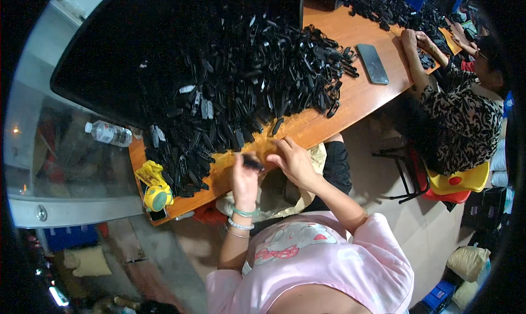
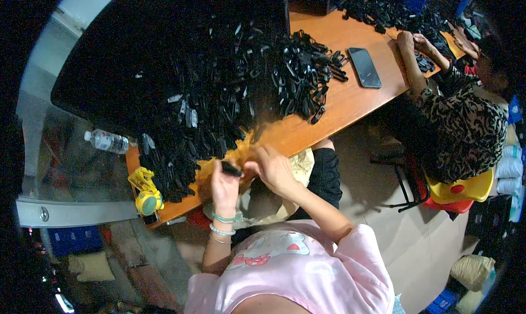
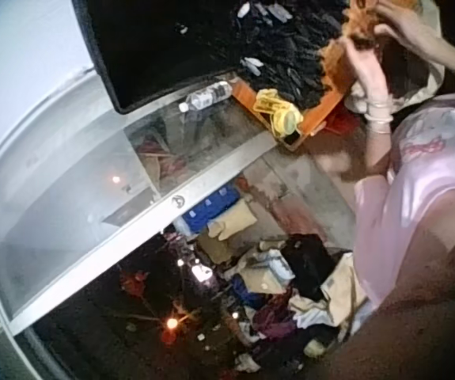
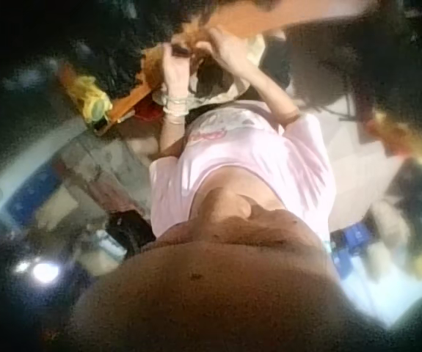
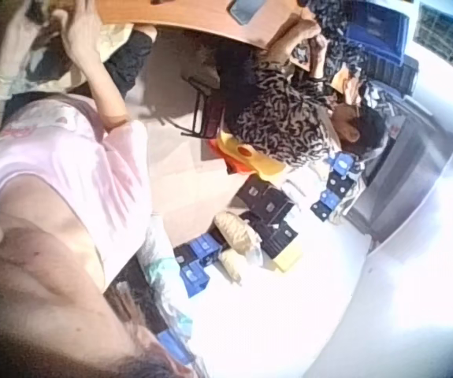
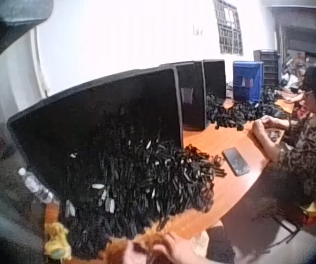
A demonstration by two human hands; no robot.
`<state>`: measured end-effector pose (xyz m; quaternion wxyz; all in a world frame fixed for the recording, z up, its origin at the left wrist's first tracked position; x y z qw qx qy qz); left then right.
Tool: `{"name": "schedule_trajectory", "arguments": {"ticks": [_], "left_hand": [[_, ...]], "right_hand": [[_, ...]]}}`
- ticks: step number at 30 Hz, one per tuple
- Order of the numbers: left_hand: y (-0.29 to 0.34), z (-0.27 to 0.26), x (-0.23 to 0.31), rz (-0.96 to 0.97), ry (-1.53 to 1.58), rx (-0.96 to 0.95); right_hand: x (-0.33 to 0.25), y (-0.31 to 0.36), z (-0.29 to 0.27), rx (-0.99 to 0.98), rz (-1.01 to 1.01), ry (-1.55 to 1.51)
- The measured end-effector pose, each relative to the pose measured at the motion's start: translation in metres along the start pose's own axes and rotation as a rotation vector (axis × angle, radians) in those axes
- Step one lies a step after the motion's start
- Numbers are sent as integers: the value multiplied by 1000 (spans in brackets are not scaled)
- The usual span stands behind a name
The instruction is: The person repeatedly takes black plastic pieces from a pile on the table, snaps the components together by hand, and drops the assembled parts into a bag.
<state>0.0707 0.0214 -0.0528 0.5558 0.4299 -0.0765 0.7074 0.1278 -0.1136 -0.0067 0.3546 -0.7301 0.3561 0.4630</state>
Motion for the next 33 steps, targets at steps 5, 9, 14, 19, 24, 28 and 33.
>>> {"name": "schedule_trajectory", "arguments": {"ticks": [5,9,14,19,24,28,33], "left_hand": [[-29,16,34,227,-681,-126],[-27,54,56,941,-1679,-201],[-33,60,38,1012,-2070,-217],[-4,66,37,1351,-1605,-167],[-26,20,33,741,-924,-5],[-27,14,34,499,-805,-109],[15,46,44,701,-1157,-281]], "right_hand": [[20,-28,-8,190,-117,601],[20,-28,-13,208,-150,650],[14,-12,-18,252,-335,661],[20,-1,-23,246,-334,314],[14,3,-22,309,-311,256],[12,4,-26,325,-175,40],[-23,6,-19,35,-205,-177]]}}
Point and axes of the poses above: each hand's wrist, its own y-axis away from the middle knuckle, its own z-axis out of the palm, x = y × z, the point moved 7 cm from there along -y, towards the middle knuckle, and after that the axes turned 8 degrees about -y, right-handed, at the moved point
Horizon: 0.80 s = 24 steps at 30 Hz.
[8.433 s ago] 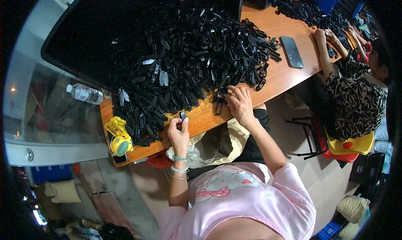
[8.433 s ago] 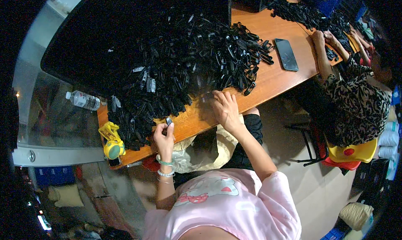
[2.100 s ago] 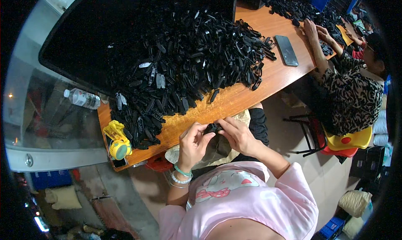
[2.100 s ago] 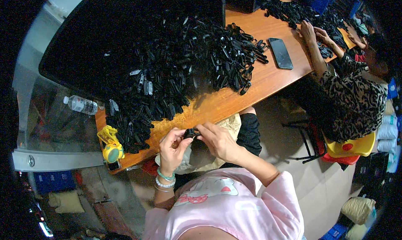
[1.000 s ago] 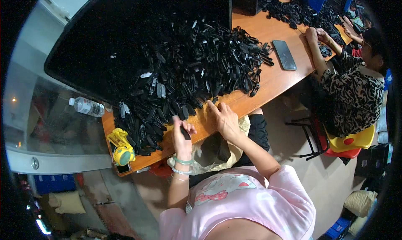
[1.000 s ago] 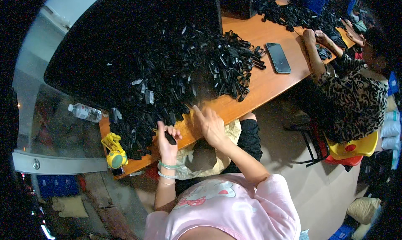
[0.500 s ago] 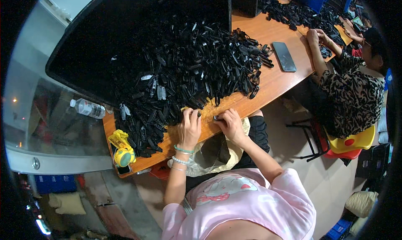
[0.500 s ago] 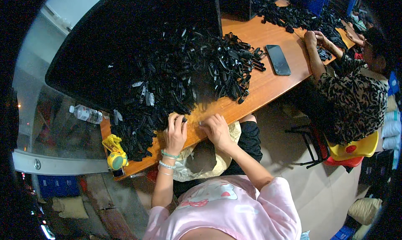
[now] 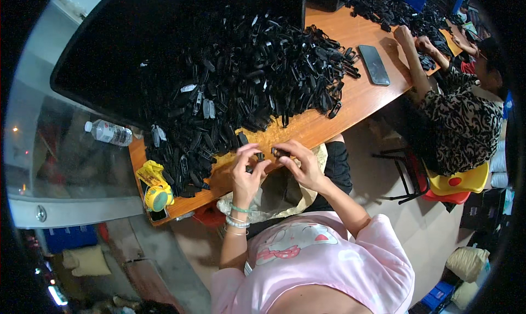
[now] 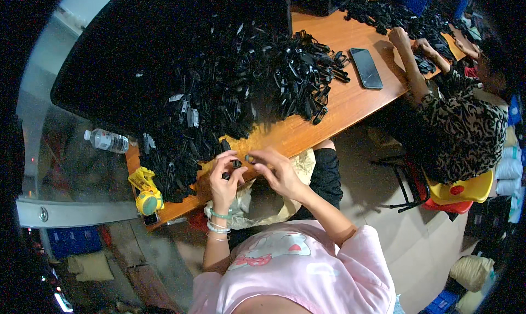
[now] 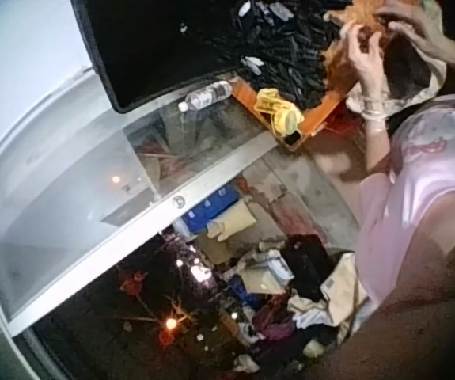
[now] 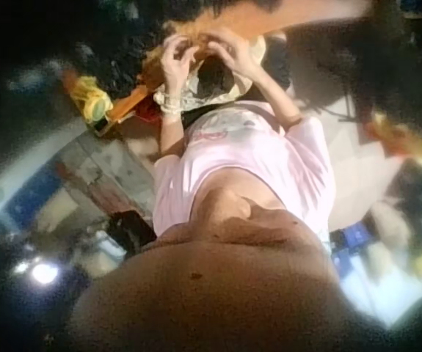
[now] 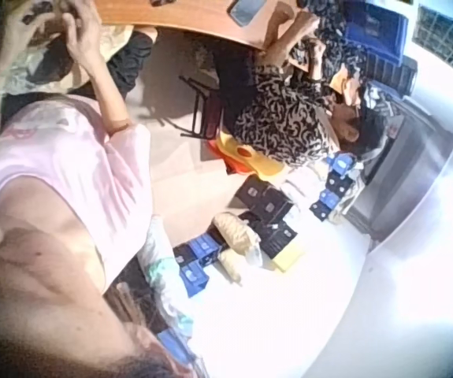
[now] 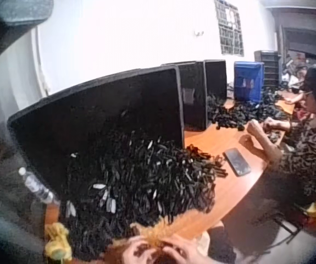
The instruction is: The person repeatedly takes black plastic pieces from a pile on the table, snaps the components together by hand, and drops the assembled parts into a bag.
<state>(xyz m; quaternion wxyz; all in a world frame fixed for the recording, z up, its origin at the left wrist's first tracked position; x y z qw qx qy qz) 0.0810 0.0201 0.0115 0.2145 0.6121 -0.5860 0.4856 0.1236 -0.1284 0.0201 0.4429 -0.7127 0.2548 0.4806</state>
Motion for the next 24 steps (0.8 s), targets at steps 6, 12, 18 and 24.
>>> {"name": "schedule_trajectory", "arguments": {"ticks": [6,12,18,24], "left_hand": [[10,-6,23,3,-10,-87],[13,-21,45,282,-198,-61],[12,-17,55,235,-264,-111],[27,2,24,1,-9,4]], "right_hand": [[-20,-2,12,-177,-3,6],[-26,9,21,-293,-51,80],[-29,15,21,-343,-75,282],[-43,9,24,-190,-97,261]]}}
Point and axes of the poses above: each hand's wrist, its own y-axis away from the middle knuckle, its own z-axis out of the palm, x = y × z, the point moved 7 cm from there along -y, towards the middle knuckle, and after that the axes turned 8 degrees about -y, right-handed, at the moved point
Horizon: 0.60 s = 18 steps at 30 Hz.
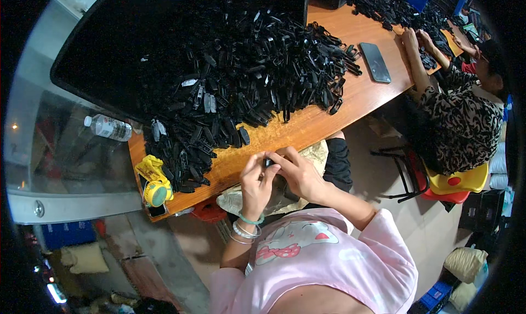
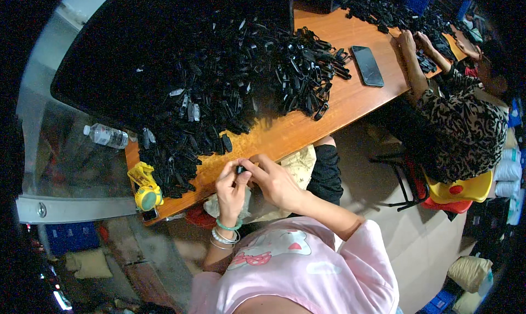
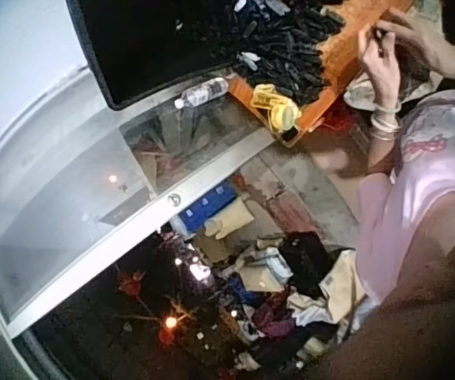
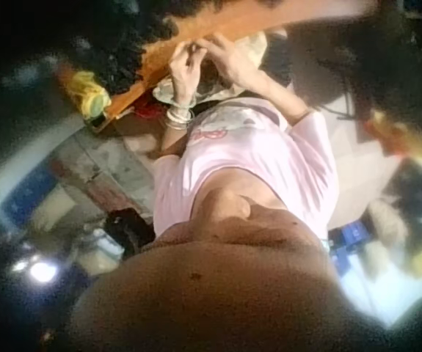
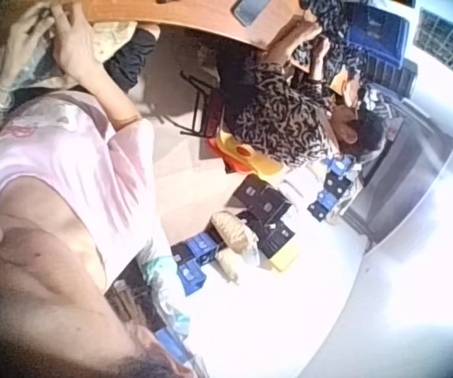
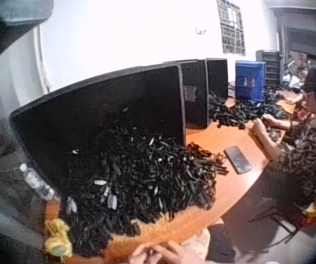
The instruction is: The person repeatedly takes black plastic pieces from a pile on the table, snaps the components together by hand, and drops the assembled parts into a bag.
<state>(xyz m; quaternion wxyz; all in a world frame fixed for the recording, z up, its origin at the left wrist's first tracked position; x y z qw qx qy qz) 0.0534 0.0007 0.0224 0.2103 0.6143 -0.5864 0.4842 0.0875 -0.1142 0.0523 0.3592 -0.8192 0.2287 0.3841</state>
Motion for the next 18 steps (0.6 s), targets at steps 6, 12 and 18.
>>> {"name": "schedule_trajectory", "arguments": {"ticks": [6,12,18], "left_hand": [[7,8,-10,-439,664,-109],[10,14,-20,-530,836,-70],[-13,-8,-86,-532,775,71]], "right_hand": [[43,14,5,218,334,-700],[53,12,10,174,370,-571],[91,-11,-14,236,144,161]]}}
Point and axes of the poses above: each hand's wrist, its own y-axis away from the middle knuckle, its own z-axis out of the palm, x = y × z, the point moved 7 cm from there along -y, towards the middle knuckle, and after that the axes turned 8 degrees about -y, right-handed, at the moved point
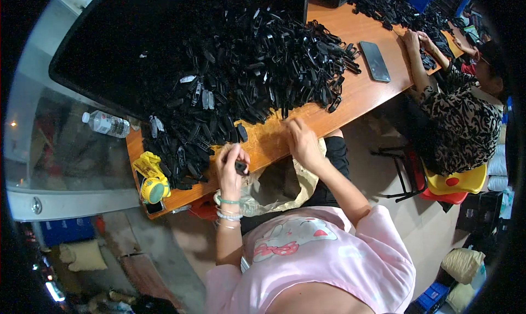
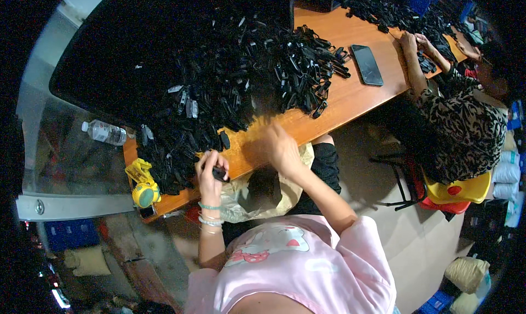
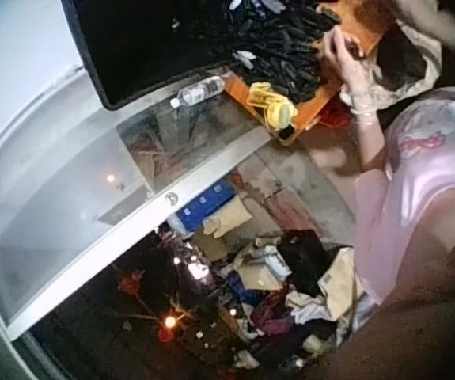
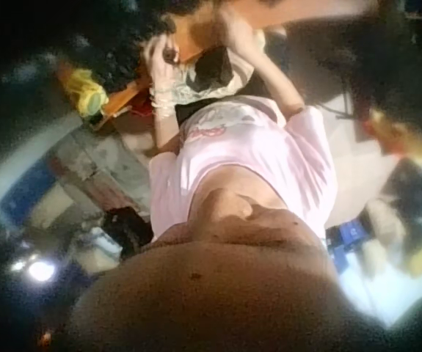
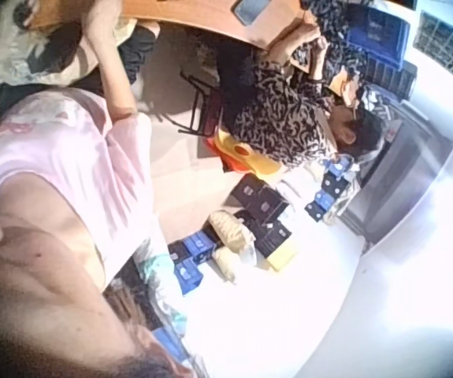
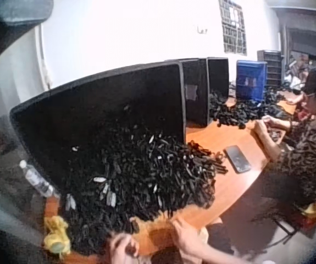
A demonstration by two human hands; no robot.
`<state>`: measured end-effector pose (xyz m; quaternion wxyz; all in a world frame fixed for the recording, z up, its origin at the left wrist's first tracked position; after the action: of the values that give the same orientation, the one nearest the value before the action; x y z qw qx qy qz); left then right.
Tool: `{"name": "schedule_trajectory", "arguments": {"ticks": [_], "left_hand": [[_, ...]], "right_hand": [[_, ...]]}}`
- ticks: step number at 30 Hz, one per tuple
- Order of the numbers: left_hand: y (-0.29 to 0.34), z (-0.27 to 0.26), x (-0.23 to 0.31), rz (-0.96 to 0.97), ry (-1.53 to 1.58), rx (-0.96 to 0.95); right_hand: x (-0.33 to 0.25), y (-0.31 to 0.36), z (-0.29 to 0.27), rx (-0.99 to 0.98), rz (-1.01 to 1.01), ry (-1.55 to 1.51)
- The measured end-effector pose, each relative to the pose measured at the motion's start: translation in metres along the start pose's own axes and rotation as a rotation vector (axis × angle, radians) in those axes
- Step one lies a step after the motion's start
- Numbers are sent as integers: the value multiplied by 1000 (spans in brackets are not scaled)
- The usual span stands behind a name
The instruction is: The person repeatedly takes black plastic pieces from a pile on the table, snaps the components together by hand, and drops the assembled parts into a bag.
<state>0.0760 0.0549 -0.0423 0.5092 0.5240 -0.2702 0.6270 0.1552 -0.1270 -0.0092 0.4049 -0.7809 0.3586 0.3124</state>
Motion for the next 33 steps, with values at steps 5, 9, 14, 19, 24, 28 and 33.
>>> {"name": "schedule_trajectory", "arguments": {"ticks": [5,9,14,19,24,28,33], "left_hand": [[-22,30,48,397,-1459,288],[-29,36,40,328,-1618,262],[-21,34,33,347,-1638,197],[4,41,29,679,-1171,167],[13,36,11,468,-1038,217],[20,46,14,379,-738,68],[32,46,12,202,-582,-45]], "right_hand": [[14,-31,-4,104,117,387],[19,-21,3,173,78,329],[3,-29,-4,139,82,387],[18,-27,5,83,-31,447],[7,-14,4,27,-192,453],[-1,-3,-5,60,-248,260],[-26,15,-7,-197,-3,-463]]}}
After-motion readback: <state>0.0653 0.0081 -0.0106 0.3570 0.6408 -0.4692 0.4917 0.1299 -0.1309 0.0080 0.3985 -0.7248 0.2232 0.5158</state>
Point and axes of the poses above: each hand's wrist, its own y-axis away from the middle knuckle, its own z-axis out of the palm, x = y × z, the point moved 7 cm from there along -y, towards the middle knuckle, and after that the axes turned 8 degrees about -y, right-handed, at the moved point
